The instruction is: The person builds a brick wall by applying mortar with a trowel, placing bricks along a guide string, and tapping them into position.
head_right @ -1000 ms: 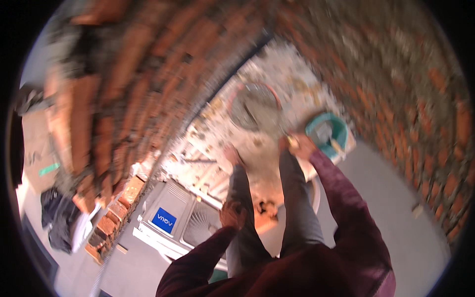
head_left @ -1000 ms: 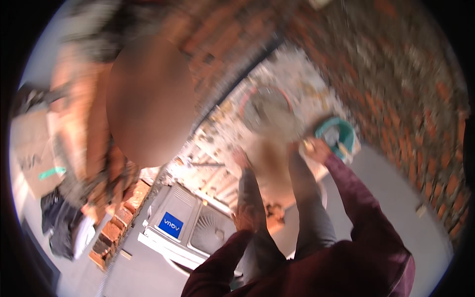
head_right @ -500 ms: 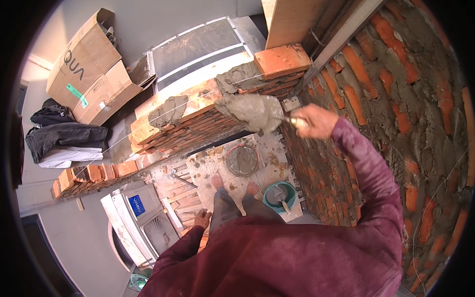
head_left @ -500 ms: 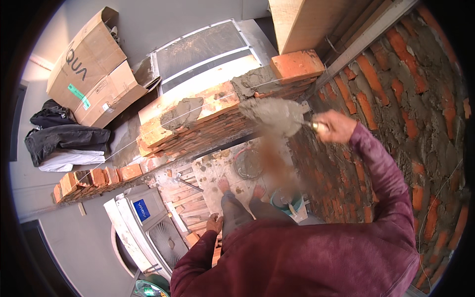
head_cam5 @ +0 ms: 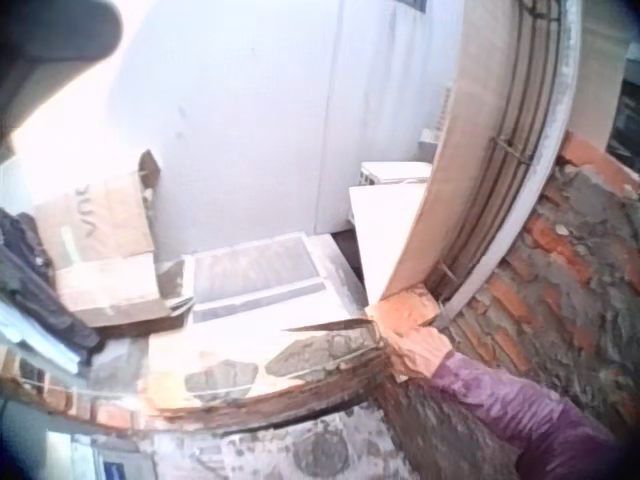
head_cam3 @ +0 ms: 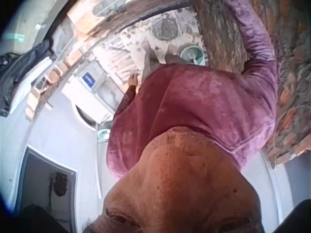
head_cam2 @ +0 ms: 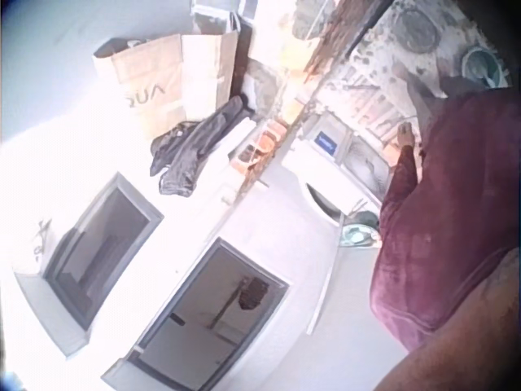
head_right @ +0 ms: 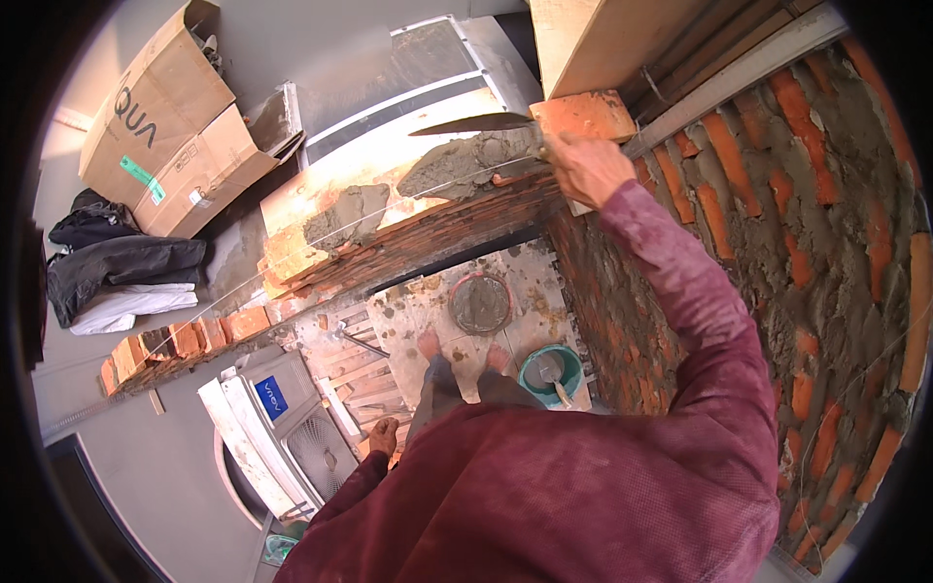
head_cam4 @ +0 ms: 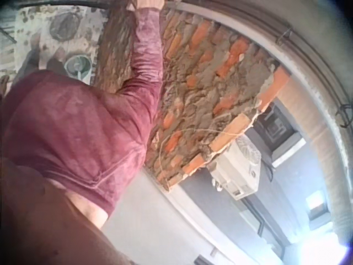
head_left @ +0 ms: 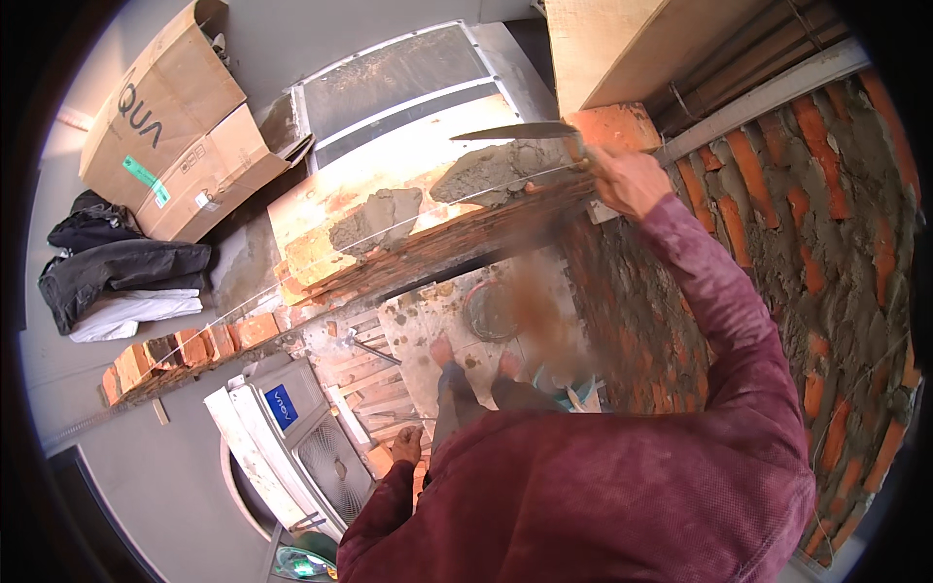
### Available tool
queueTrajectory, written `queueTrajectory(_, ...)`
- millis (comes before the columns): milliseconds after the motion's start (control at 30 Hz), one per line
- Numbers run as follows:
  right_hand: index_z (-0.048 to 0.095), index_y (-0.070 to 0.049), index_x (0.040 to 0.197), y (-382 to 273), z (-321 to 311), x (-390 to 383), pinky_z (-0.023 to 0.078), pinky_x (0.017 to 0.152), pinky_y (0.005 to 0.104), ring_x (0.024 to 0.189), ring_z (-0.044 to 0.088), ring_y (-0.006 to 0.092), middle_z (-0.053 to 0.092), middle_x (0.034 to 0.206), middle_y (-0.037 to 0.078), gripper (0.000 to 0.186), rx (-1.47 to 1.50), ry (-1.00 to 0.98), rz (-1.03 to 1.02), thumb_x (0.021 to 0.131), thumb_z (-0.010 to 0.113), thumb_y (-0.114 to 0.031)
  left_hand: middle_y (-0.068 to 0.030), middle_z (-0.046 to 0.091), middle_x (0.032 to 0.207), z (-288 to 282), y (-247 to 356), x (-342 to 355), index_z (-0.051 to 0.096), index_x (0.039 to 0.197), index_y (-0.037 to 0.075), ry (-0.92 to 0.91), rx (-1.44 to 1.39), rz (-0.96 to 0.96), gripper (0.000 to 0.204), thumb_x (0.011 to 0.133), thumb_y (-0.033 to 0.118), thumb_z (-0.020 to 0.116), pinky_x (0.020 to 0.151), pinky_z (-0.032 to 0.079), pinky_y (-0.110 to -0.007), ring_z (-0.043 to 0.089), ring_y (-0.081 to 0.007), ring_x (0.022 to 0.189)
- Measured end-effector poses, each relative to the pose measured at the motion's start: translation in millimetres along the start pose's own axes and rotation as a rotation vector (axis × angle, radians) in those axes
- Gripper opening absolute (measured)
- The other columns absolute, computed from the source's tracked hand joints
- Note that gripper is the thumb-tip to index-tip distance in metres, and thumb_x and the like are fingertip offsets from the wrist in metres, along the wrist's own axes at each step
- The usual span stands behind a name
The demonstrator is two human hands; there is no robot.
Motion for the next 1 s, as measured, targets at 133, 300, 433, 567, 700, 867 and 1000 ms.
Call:
queueTrajectory(133, 0.050, -0.004, 0.095, -14.0, -54.5, -79.1, 0.045, 0.059, 0.0478, 0.064, 0.059, 0.0344, 0.054, 0.072, 0.017, 0.014, 0.204, -0.012, 0.327, 0.083, 0.052, -0.011, -0.0154, 0.069, 0.101, -17.0, -7.0, 46.5, 0.065, 0.111, 0.002, -0.234, 0.080, -0.045, 0.048, 0.088, 0.044, 0.062, 0.088, 0.048, -0.035, 0.064, -0.0245, 0.099)
queueTrajectory(300, 0.051, 0.000, 0.091, -74.2, -56.9, -224.2, 0.044, 0.060, 0.0477, 0.065, 0.059, 0.0366, 0.055, 0.071, 0.022, 0.016, 0.484, -0.259, 0.842, 0.080, 0.055, -0.012, -0.0239, 0.037, 0.149, -9.8, 80.0, 64.1, 0.018, 0.154, 0.007, -0.815, 0.118, -0.072, 0.100, 0.083, 0.065, 0.058, 0.112, 0.033, -0.040, 0.036, -0.0338, 0.139)
queueTrajectory(433, 0.057, -0.004, 0.108, -110.9, 72.8, -295.2, 0.050, 0.076, 0.0514, 0.086, 0.065, 0.0406, 0.066, 0.088, 0.024, 0.032, 0.306, -0.542, 0.803, 0.081, 0.062, -0.020, -0.0247, 0.010, 0.158, 19.3, 70.7, 89.3, 0.005, 0.156, 0.016, -1.082, 0.722, -0.004, 0.111, 0.077, 0.070, 0.062, 0.118, 0.023, -0.043, 0.014, -0.0406, 0.146)
queueTrajectory(567, 0.059, -0.004, 0.115, -124.3, 274.2, -309.1, 0.054, 0.075, 0.0456, 0.089, 0.068, 0.0343, 0.070, 0.095, 0.019, 0.031, 0.253, -0.914, 0.643, 0.089, 0.053, -0.020, -0.0295, -0.002, 0.157, 42.6, 57.4, 77.5, 0.006, 0.156, 0.021, -0.977, 0.975, -0.011, 0.124, 0.065, 0.072, 0.072, 0.116, 0.025, -0.048, 0.015, -0.0436, 0.145)
queueTrajectory(700, 0.058, -0.002, 0.119, -121.5, 434.2, -294.9, 0.054, 0.083, 0.0432, 0.099, 0.067, 0.0337, 0.066, 0.112, 0.016, 0.032, 0.229, -0.885, 0.619, 0.091, 0.048, -0.012, -0.0297, -0.003, 0.157, 68.7, 30.4, 71.6, 0.014, 0.156, 0.023, -0.701, 0.966, 0.046, 0.123, 0.061, 0.069, 0.077, 0.114, 0.028, -0.051, 0.015, -0.0476, 0.144)
queueTrajectory(867, 0.053, -0.002, 0.130, -129.1, 537.3, -242.4, 0.056, 0.083, 0.0381, 0.103, 0.067, 0.0315, 0.061, 0.122, 0.018, 0.040, 0.073, -0.883, 0.586, 0.091, 0.049, -0.010, -0.0223, 0.017, 0.157, 100.9, -7.0, 79.5, 0.038, 0.148, 0.013, -0.581, 0.983, 0.107, 0.086, 0.080, 0.057, 0.067, 0.117, 0.023, -0.049, 0.021, -0.0438, 0.142)
queueTrajectory(1000, 0.054, -0.001, 0.127, -166.7, 602.6, -265.8, 0.057, 0.082, 0.0364, 0.105, 0.066, 0.0301, 0.060, 0.123, 0.019, 0.039, 0.210, -0.921, 0.484, 0.089, 0.052, -0.010, -0.0234, 0.024, 0.154, 112.6, -7.9, 84.9, 0.044, 0.144, 0.013, -0.584, 0.939, 0.154, 0.078, 0.079, 0.049, 0.069, 0.116, 0.025, -0.047, 0.025, -0.0429, 0.141)
Point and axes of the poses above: each hand's wrist, its own x-axis towards the middle knuckle, its own z-axis out of the palm, y = z × x, the point moved 1 cm from there along x, towards the middle knuckle
